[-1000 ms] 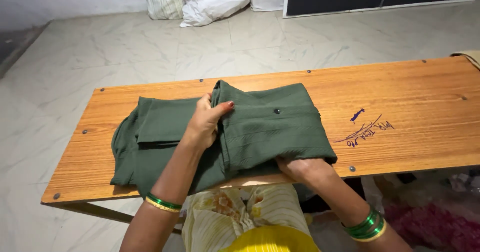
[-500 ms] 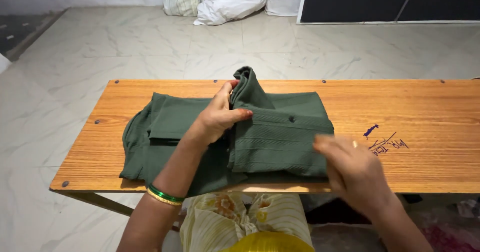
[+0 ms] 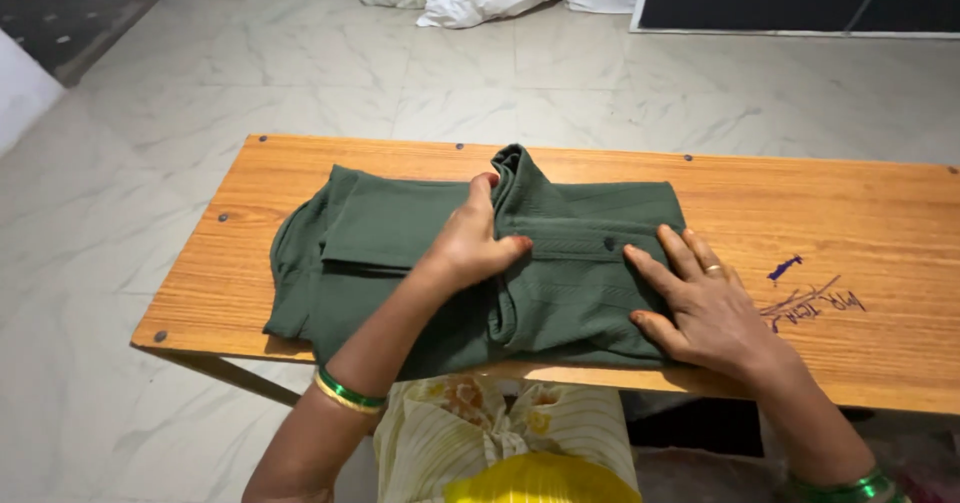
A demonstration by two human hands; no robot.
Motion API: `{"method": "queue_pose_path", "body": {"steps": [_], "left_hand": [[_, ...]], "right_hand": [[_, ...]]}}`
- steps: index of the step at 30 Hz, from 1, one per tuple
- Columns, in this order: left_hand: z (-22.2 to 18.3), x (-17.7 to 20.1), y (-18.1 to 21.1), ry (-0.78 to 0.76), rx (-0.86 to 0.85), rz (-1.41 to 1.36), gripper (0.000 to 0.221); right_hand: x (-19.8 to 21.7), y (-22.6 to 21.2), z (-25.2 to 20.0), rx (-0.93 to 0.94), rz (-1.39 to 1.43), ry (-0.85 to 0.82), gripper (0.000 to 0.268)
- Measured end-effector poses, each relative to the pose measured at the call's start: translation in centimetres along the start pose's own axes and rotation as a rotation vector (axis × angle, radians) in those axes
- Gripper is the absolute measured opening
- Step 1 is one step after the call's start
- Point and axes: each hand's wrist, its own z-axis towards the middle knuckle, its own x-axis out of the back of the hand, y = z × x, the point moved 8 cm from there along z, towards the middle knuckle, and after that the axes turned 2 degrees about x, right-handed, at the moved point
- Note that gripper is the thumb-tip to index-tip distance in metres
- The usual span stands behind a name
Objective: The person folds a green shirt on a wooden table, then places the folded shirt into a clear plastic bag.
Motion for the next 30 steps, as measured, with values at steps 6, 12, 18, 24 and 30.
{"method": "queue_pose_path", "body": {"steps": [6,12,18,24,30], "left_hand": [[-1.9,-0.6,1.9,0.139,-0.168,0.810,0.092],[-1.9,-5.3,-1.6,-0.040,-0.389,0.864,0.081],[-3.0,-3.9,1.2,-0.050,-0.356,0.896,0.078],[3.9,-1.8,0.8,0.069,-0.262,0.823,0.048],[9.5,-0.8,-2.7,-0.063,-0.131,0.874,0.046]], "right_hand": [[3.7,2.3,-1.1,-0.544,0.850,0.131,0.063],[2.5,3.1,-1.0,-0.792,1.096,0.096,0.058],[1.8,1.8,-0.4,-0.721,1.401,0.108,0.054],[-1.0,5.3,-0.3,-0.691,1.254,0.084,0.048],[-2.1,7.7,-0.2,-0.645,0.935,0.077,0.046]]}}
